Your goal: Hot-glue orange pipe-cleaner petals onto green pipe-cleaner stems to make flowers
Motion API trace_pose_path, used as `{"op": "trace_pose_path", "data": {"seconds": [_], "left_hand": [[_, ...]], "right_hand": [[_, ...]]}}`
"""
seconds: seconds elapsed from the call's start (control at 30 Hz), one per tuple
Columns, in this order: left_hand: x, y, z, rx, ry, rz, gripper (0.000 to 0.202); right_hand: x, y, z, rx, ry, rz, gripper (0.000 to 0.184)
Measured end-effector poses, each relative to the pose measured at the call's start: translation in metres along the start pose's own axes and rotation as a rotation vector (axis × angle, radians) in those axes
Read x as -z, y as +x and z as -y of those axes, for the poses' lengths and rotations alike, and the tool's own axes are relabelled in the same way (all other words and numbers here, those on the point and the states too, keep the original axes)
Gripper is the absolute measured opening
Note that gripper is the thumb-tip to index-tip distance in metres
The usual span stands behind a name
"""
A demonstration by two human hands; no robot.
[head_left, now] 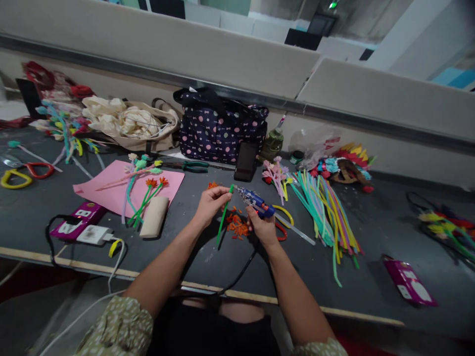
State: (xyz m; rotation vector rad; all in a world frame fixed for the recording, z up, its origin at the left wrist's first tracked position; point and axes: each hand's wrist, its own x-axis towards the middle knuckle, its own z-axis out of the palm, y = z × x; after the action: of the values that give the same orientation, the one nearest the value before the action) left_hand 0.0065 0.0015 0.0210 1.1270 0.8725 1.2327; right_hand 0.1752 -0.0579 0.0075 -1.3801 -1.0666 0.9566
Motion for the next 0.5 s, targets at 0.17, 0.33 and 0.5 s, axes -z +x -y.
{"op": "trace_pose_path", "data": {"seconds": [0.17,0.33,0.5], "left_hand": [[0.0006,0.0002,0.0,-0.003,0.017,0.004,0.033],[0.0009,0.0003,0.0007,-0.026,0.029,0.0,0.03],[0.001,0.0007,-0.0002,-0.021,0.025,0.003,0.031]], "right_hand": [[0.0005,-0.0004,-0.0016,0.008,-0.014,0.012,0.049],[0.002,0.0003,-0.0047,0.044,-0.047,0.021,0.048],[0.0042,0.0016,-0.0093,0.087,-0.115,0.035,0.046]]}}
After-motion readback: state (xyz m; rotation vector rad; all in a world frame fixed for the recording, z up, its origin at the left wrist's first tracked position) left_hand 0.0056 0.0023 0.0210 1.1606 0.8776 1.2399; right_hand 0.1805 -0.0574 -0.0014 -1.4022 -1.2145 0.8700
